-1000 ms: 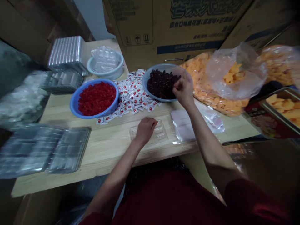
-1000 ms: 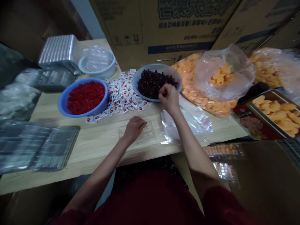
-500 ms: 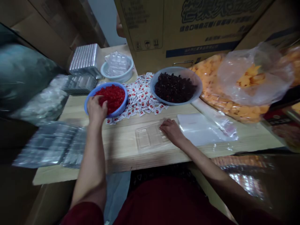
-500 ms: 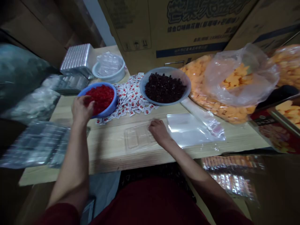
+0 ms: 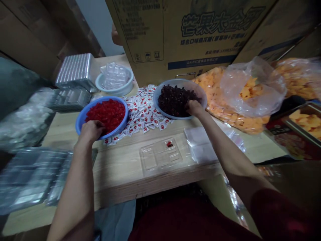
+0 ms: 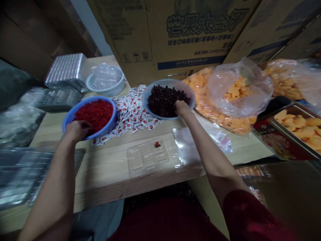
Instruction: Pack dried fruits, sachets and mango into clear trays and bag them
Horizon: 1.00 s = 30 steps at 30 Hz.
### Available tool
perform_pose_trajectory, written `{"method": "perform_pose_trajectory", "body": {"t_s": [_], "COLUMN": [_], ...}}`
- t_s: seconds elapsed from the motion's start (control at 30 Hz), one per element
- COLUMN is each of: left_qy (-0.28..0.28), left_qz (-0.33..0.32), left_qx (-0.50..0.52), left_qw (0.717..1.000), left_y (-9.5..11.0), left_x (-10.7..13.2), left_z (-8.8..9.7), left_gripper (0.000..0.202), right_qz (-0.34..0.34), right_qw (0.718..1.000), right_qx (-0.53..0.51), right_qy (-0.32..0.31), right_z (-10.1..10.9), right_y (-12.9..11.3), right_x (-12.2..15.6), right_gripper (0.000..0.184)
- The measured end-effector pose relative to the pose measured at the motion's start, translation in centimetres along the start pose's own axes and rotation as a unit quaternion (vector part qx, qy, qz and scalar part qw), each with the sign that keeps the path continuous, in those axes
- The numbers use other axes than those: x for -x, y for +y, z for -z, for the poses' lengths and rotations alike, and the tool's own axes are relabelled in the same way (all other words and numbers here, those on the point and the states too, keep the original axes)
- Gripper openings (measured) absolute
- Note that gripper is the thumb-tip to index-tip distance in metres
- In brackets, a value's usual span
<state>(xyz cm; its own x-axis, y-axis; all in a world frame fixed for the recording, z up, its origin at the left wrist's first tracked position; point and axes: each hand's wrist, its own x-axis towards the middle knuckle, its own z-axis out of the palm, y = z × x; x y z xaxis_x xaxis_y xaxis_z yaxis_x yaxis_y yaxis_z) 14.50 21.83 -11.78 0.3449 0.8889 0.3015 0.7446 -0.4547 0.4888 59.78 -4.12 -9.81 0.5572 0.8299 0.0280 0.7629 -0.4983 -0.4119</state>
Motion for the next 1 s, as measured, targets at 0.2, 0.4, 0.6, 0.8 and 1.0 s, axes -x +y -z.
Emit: {"method": "perform_pose_trajectory", "body": {"t_s": [0.2, 0.4, 0.6, 0.8, 1.0], "left_qy": [0.119, -0.165, -0.155, 0.034, -0.008], "left_qz": [0.021, -0.067, -0.193, -0.172, 0.043], "left_qx": [0.036, 0.294, 0.230, 0.130, -0.074], "left_qw": [0.992, 0.939, 0.941, 0.976, 0.996], "left_y": [6.5, 20.3, 22.1, 17.0, 6.2], "left_x": [5.9, 19.8, 24.3, 17.9, 3.3], "left_z": [0.9, -5.8, -9.6, -2.7, -0.1], "left_gripper": [0.021, 0.014, 0.017, 0.018, 0.030], "right_qz": [-0.006, 0.083, 0.155, 0.257, 0.193], "right_qw": [0.995, 0.933, 0.947, 0.954, 0.955], "right_qx": [-0.079, -0.322, -0.279, -0.154, -0.219], "right_qy": [0.067, 0.139, 0.024, 0.004, 0.062], "right_z": [-1.4, -1.3, -7.1, -8.7, -5.9], "right_y": [1.6, -0.9, -3.1, -3.2, -2.5], "right_x": [-1.1, 10.0, 21.0, 20.9, 21.0], "right_gripper": [0.007, 0.015, 0.010, 0.017, 0.024]}}
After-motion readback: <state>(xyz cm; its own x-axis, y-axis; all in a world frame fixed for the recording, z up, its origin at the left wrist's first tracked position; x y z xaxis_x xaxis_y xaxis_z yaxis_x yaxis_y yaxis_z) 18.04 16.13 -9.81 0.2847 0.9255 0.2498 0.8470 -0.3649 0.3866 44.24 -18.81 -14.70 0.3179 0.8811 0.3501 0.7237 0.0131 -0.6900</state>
